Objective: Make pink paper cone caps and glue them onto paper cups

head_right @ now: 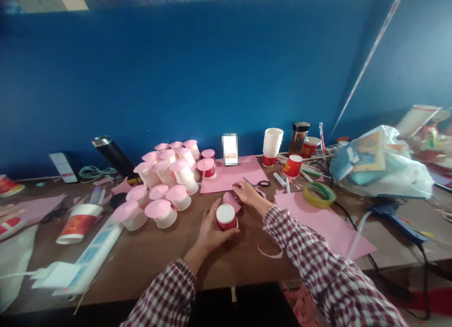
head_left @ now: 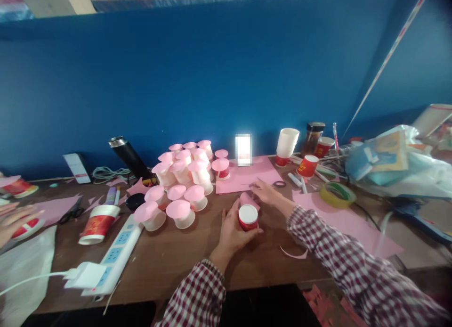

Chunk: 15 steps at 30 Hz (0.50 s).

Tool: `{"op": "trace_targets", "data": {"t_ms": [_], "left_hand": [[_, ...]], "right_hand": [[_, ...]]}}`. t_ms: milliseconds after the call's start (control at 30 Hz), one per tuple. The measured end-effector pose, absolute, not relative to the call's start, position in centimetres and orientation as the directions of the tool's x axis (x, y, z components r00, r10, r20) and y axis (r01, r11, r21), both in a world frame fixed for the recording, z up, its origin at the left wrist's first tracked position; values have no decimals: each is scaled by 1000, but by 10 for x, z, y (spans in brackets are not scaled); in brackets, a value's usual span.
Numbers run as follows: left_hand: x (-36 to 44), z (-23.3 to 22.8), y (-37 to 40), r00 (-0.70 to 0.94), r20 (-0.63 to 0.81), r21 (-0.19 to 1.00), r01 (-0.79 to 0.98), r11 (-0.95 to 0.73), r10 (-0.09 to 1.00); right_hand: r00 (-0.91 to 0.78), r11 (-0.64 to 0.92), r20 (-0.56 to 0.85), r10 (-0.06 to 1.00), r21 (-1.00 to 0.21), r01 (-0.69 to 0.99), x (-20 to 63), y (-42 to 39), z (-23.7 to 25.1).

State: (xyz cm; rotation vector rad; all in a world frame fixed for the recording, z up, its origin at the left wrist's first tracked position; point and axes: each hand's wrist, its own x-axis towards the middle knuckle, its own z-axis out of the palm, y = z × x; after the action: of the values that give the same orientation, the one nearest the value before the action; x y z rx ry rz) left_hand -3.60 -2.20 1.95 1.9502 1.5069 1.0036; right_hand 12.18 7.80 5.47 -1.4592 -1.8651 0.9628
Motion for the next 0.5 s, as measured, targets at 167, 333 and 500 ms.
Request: {"op": "trace_targets", "data": {"t_ms": [167, 333, 500], "left_hand": [[-35, 23, -23, 132, 266, 744, 601, -291, 955], [-36, 20, -23, 119, 268, 742, 607, -284, 956], [-36, 20, -23, 116, 266, 737, 615, -280, 957]], "right_hand": [[-227, 145, 23, 974, -830, 539, 123, 80, 52], [-235, 185, 76, 969, -853, 488, 126, 84, 50], [-274, 175, 61, 960, -893, 414, 135, 82, 46]]}}
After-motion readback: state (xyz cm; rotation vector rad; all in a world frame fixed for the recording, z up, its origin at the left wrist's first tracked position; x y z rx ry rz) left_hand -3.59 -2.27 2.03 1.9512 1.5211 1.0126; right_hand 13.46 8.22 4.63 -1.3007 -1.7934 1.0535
